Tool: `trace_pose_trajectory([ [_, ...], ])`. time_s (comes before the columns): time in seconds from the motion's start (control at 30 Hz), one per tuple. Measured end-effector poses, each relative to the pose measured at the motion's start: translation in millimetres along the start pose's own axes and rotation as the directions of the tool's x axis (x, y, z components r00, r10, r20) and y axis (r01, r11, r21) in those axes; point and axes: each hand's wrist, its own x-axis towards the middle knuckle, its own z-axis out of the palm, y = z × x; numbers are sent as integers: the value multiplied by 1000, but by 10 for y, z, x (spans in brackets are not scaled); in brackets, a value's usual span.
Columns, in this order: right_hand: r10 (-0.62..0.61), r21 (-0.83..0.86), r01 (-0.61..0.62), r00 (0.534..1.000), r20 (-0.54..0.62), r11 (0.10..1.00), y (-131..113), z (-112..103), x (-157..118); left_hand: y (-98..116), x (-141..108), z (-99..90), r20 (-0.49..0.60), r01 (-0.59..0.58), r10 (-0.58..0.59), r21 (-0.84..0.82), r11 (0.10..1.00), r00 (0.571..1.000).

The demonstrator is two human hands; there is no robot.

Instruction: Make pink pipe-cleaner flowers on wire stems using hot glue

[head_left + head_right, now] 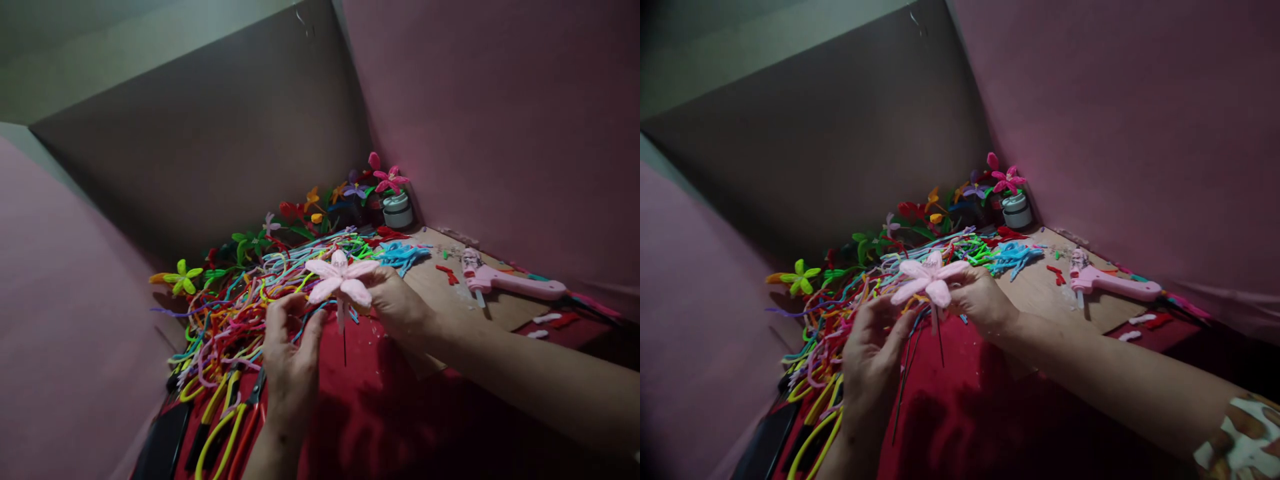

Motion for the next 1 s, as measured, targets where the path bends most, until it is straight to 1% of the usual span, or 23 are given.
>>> trace_pose_trajectory([
  [0.03, 46, 22, -46, 999, -4, 999, -4, 5, 6, 12, 13, 34, 109, 106, -97, -81, 991, 989],
  [0.07, 76, 38, -76, 997, -5, 996, -2, 10, 9, 25, 24, 72, 199, 173, -144, -139, 975, 969],
  [0.1, 89, 47, -89, 996, -3, 995, 6, 13, 12, 34, 32, 112, 259, 207, -157, -177, 962, 953],
  [0.17, 89, 63, -88, 996, -8, 994, 39, 11, 17, 28, 40, 183, 285, 205, -148, -180, 962, 947],
  [0.23, 91, 72, -90, 996, -12, 993, 83, 4, 25, -21, 39, 237, 243, 122, -94, -100, 988, 965],
  [0.27, 99, 69, -97, 995, -22, 993, 102, 2, 30, -60, 37, 257, 209, 44, -35, -37, 998, 977],
  [0.3, 103, 67, -100, 994, -37, 993, 116, 2, 34, -104, 34, 274, 169, -59, 53, 35, 998, 984],
  [0.33, 106, 67, -103, 993, -47, 992, 123, 6, 37, -148, 32, 290, 128, -179, 164, 114, 977, 978],
  [0.37, 106, 68, -103, 993, -51, 992, 124, 14, 37, -189, 31, 305, 99, -295, 281, 198, 935, 955],
  [0.4, 102, 73, -99, 993, -52, 992, 118, 25, 36, -222, 29, 320, 80, -394, 388, 282, 875, 918],
  [0.43, 100, 82, -96, 994, -51, 992, 107, 38, 33, -246, 27, 336, 75, -464, 472, 369, 805, 879],
  [0.47, 98, 92, -94, 994, -48, 991, 94, 52, 29, -261, 25, 352, 74, -499, 528, 460, 735, 846],
  [0.53, 98, 104, -91, 993, -64, 990, 73, 75, 24, -267, 19, 379, 88, -493, 576, 630, 600, 813],
  [0.6, 101, 107, -90, 990, -97, 990, 68, 87, 25, -260, 16, 392, 125, -467, 588, 745, 477, 799],
  [0.67, 109, 98, -98, 987, -120, 990, 79, 90, 32, -257, 22, 386, 181, -470, 581, 788, 396, 794],
  [0.7, 119, 89, -108, 984, -129, 990, 86, 91, 37, -261, 30, 378, 209, -480, 569, 791, 380, 795],
  [0.73, 129, 77, -119, 982, -138, 990, 93, 93, 42, -267, 42, 368, 227, -486, 551, 785, 384, 803],
  [0.77, 137, 64, -129, 980, -145, 990, 99, 95, 48, -275, 57, 357, 238, -490, 527, 768, 412, 816],
  [0.8, 142, 53, -135, 978, -153, 989, 105, 97, 55, -283, 73, 347, 240, -492, 500, 735, 467, 832],
  [0.87, 140, 39, -136, 980, -142, 990, 116, 89, 71, -292, 106, 330, 206, -458, 430, 612, 644, 879],
  [0.93, 119, 22, -117, 990, -82, 993, 131, 64, 89, -284, 130, 317, 153, -352, 317, 423, 835, 936],
  [0.97, 104, 13, -103, 994, -40, 995, 140, 45, 97, -272, 136, 311, 134, -275, 244, 318, 908, 961],
  [1.0, 93, 9, -93, 996, 2, 996, 150, 24, 104, -256, 139, 304, 125, -189, 165, 213, 959, 978],
])
